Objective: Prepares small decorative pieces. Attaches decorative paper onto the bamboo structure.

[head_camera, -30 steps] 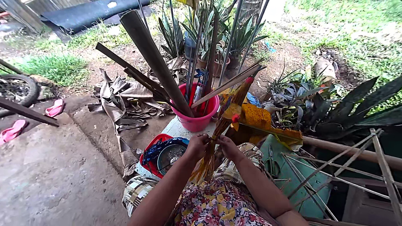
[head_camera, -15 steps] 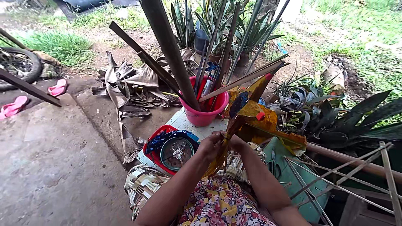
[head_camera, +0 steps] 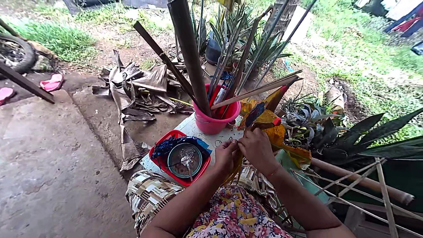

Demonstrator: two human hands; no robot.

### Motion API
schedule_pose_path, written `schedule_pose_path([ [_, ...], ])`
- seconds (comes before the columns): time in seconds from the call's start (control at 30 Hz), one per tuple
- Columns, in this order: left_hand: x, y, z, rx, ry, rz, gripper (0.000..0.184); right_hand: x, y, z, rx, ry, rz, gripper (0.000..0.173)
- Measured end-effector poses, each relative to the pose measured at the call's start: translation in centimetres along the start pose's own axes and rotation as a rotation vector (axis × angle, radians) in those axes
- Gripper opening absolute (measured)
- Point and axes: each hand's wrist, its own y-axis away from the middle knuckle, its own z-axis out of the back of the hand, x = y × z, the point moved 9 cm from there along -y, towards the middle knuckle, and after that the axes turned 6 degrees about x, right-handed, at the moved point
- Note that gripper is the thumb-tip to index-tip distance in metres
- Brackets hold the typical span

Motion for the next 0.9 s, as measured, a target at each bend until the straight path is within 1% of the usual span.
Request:
schedule_pose_path([
  [0.07,0.1,0.0,0.0,0.045,0.029,0.028,0.009,-0.1,-0.6,-0.2,0.076,-0.054,0.008,0.013],
  [0.17,-0.2,-0.1,0.0,0.139,0.062,0.083,0.011,-1.2,-1.5,0.1,0.148,-0.265,-0.057,0.015],
  [0.27,-0.6,-0.3,-0.3,0.255,-0.059,0.050,0.022,-2.6,-2.2,-0.2,0.278,-0.469,-0.192,0.018],
  [0.33,-1.1,-0.2,-0.6,0.280,-0.115,0.006,0.024,-2.7,-2.8,-0.1,0.322,-0.500,-0.216,0.018],
  [0.4,-1.7,-0.4,-0.8,0.283,-0.153,-0.052,0.021,-2.2,-3.4,0.3,0.336,-0.461,-0.177,0.015],
  [0.5,-2.5,-0.6,-0.9,0.279,-0.220,-0.094,0.014,-1.0,-4.0,1.0,0.344,-0.350,-0.075,0.013],
  [0.6,-2.8,-1.0,-1.0,0.303,-0.286,-0.133,0.008,0.4,-4.5,1.3,0.343,-0.279,0.075,0.010],
  [0.67,-3.0,-1.1,-0.7,0.308,-0.320,-0.153,0.006,1.1,-4.9,1.2,0.359,-0.284,0.177,0.012],
  [0.73,-3.3,-1.0,-0.6,0.336,-0.359,-0.207,0.008,1.3,-5.5,1.2,0.369,-0.241,0.237,0.018],
  [0.77,-3.5,-0.9,-0.6,0.350,-0.387,-0.250,0.008,1.4,-5.9,1.1,0.395,-0.196,0.244,0.022],
  [0.83,-3.8,-0.7,-0.5,0.355,-0.424,-0.325,0.008,1.4,-6.3,-0.1,0.531,-0.105,0.204,0.035],
  [0.9,-4.0,-0.4,-0.5,0.357,-0.461,-0.407,0.007,1.5,-6.2,-1.6,0.671,-0.031,0.161,0.037],
])
